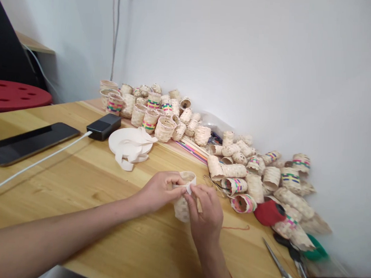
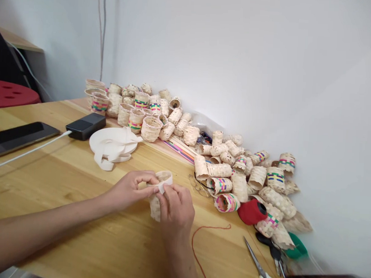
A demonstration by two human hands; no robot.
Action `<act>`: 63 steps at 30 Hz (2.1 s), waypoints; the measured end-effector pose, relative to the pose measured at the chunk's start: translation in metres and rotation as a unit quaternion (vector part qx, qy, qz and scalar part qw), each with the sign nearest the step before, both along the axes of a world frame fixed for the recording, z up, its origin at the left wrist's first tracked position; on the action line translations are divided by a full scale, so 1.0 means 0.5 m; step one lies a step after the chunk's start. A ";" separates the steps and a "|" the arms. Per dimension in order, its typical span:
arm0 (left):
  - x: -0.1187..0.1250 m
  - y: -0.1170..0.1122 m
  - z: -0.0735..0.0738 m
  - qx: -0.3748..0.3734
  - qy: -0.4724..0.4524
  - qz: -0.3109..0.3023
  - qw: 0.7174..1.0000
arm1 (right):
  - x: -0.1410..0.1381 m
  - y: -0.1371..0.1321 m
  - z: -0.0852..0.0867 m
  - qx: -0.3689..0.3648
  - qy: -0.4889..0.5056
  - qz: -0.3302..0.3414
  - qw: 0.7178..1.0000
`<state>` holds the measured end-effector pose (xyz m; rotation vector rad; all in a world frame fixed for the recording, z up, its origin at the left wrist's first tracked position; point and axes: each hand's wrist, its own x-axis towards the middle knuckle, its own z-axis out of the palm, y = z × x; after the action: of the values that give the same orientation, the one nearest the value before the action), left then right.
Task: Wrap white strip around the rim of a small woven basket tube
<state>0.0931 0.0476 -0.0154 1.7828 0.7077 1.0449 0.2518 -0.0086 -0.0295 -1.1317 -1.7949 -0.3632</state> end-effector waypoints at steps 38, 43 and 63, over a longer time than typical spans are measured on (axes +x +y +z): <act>-0.017 -0.030 0.032 0.315 -0.005 -0.189 0.930 | 0.115 0.033 0.018 -0.093 0.728 0.145 0.663; -0.014 -0.037 0.036 0.295 -0.012 -0.246 0.923 | 0.127 0.036 0.006 -0.093 0.726 0.141 0.667; -0.015 -0.025 0.031 0.291 0.003 -0.237 0.927 | 0.151 0.043 0.009 -0.040 0.695 0.095 0.712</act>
<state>0.0856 0.0351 -0.0001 2.3039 -0.0713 0.9649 0.3274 0.0128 -0.0251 -0.8068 -0.5130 0.6130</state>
